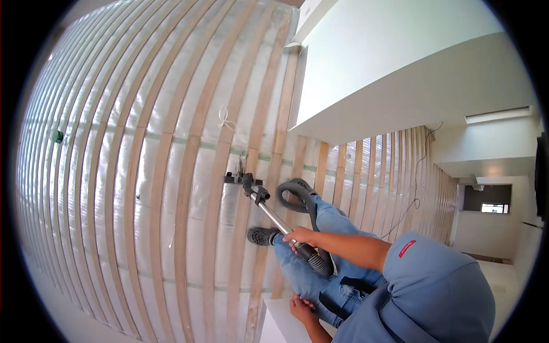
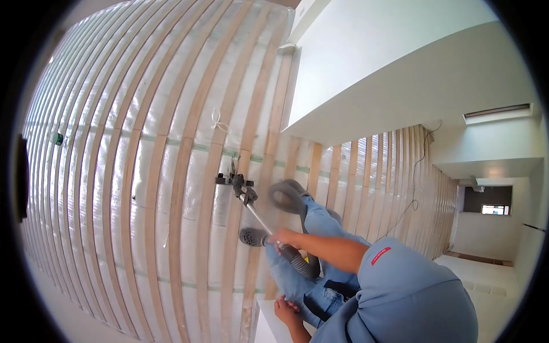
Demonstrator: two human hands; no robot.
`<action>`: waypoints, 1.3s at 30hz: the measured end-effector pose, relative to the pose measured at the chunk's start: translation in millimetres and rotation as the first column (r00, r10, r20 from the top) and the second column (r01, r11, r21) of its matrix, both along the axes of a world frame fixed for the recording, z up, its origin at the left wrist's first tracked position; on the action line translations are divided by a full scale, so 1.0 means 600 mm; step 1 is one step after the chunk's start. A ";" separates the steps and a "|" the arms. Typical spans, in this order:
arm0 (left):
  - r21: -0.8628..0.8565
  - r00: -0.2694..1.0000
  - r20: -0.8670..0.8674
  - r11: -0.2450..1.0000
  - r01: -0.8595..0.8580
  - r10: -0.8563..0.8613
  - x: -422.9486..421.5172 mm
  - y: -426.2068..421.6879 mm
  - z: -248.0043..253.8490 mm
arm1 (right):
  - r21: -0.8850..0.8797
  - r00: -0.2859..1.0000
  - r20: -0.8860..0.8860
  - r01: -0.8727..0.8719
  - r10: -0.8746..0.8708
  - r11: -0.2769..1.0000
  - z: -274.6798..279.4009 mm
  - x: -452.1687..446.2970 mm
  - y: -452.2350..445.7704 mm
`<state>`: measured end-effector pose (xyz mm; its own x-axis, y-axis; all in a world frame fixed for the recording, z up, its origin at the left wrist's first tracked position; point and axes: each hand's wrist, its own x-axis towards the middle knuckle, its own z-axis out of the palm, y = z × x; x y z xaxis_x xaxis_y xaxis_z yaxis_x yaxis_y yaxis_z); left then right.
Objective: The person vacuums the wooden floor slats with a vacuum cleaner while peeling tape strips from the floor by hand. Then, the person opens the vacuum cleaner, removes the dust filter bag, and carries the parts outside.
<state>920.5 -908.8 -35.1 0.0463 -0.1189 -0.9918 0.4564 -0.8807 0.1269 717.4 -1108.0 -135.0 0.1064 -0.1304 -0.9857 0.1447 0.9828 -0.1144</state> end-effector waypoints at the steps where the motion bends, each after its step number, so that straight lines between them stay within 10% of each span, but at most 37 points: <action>1: -0.017 0.999 0.001 0.999 -0.036 0.036 0.002 -0.004 0.001 | -0.035 0.997 -0.026 0.078 -0.079 0.996 0.018 -0.005 -0.010; 9: -0.064 0.989 0.046 0.987 0.146 -0.143 0.020 -0.106 -0.023 | -0.283 0.960 -0.061 0.246 -0.274 0.927 0.021 -0.073 -0.193; 19: -0.014 0.926 0.283 0.964 0.264 -0.249 -0.018 -0.360 -0.156 | -0.191 0.869 -0.198 0.420 -0.454 0.887 -0.289 -0.226 -0.543; 33: -0.206 0.649 0.428 0.631 0.748 -0.629 -0.358 -1.165 -0.652 | -0.144 0.880 -0.333 0.308 -0.339 0.940 -0.484 -0.769 -1.026; 37: -0.135 0.448 0.575 0.460 0.877 -0.685 -0.416 -1.294 -0.795 | -0.173 0.894 -0.380 0.182 -0.237 0.968 -0.484 -0.952 -1.160; 39: -0.023 0.149 0.744 0.197 0.980 -0.651 -0.424 -1.306 -0.920 | -0.178 0.899 -0.388 0.142 -0.202 0.974 -0.543 -1.031 -1.211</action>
<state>666.1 -1692.7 -587.0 0.0208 -0.7803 -0.6250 -0.8120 -0.3779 0.4447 98.9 -1834.4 -460.7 -0.3302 -0.2518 -0.9097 0.2224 0.9159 -0.3343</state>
